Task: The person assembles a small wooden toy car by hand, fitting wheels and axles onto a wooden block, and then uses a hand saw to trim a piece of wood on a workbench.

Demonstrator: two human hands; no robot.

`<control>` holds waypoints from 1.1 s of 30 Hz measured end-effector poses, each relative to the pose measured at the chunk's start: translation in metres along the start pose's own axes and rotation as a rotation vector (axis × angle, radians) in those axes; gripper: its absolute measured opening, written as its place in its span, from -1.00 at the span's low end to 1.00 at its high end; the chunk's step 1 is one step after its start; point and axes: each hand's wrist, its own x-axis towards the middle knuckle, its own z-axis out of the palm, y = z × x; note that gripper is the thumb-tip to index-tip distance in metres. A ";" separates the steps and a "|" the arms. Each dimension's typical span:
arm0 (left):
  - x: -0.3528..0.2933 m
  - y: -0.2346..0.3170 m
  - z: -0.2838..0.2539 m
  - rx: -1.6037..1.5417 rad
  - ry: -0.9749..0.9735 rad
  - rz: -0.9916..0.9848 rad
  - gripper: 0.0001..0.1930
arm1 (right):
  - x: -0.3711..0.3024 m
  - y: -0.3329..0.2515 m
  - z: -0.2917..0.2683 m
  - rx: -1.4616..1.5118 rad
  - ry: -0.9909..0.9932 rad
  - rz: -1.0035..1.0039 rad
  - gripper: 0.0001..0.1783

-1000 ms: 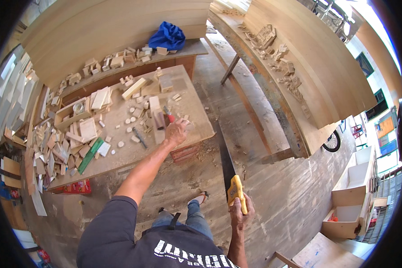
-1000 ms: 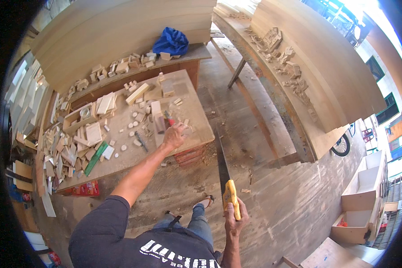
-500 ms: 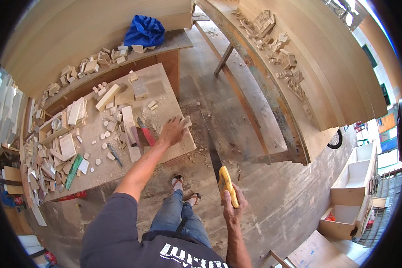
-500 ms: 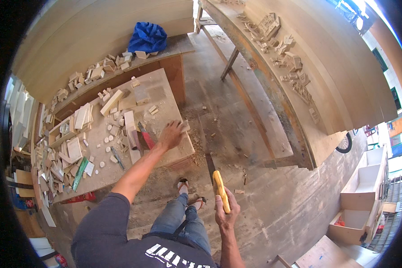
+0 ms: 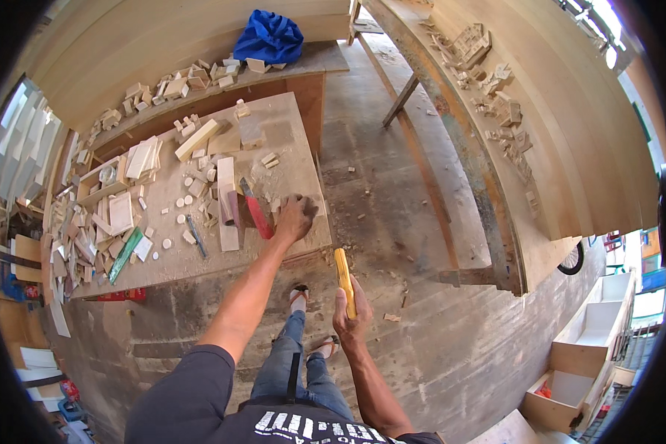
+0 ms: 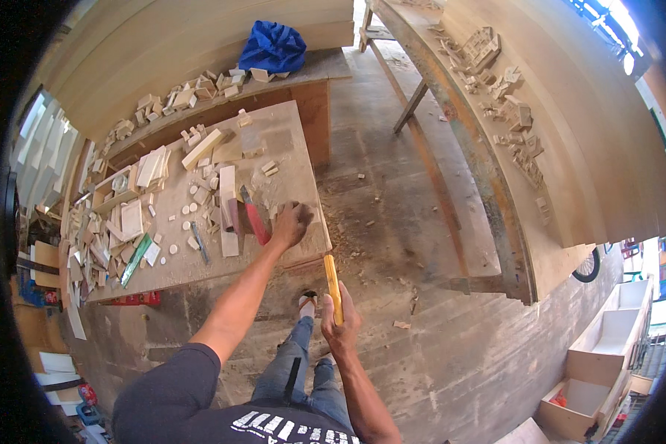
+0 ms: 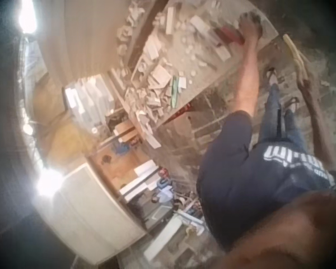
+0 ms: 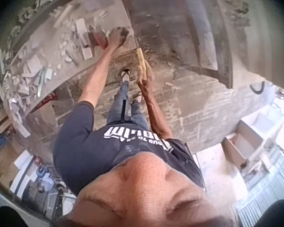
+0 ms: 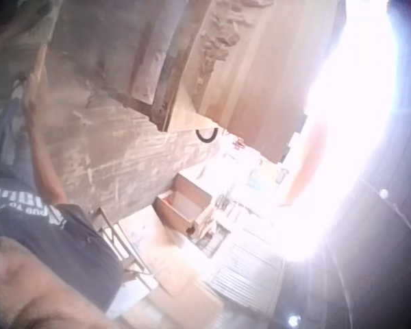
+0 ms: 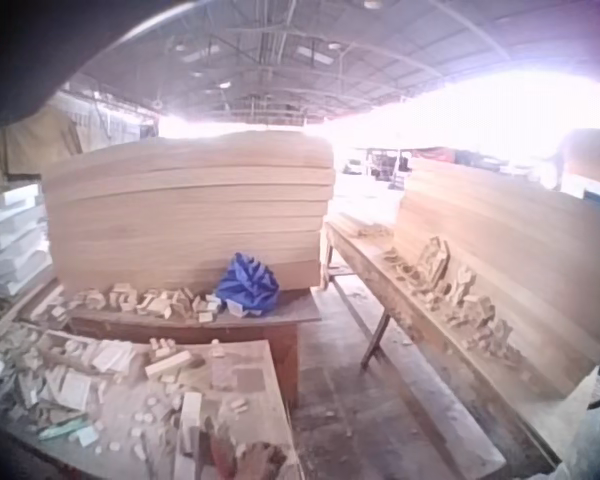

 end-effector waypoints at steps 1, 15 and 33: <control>0.000 0.002 0.001 -0.001 0.002 -0.024 -0.63 | 0.000 -0.001 0.002 0.022 -0.015 0.020 -0.61; -0.003 0.005 0.009 -0.070 0.065 -0.152 -0.59 | -0.015 0.027 0.008 0.045 -0.024 -0.033 -0.60; -0.010 0.028 -0.004 0.044 0.041 -0.166 -0.61 | -0.042 0.037 -0.018 0.055 -0.017 0.041 -0.65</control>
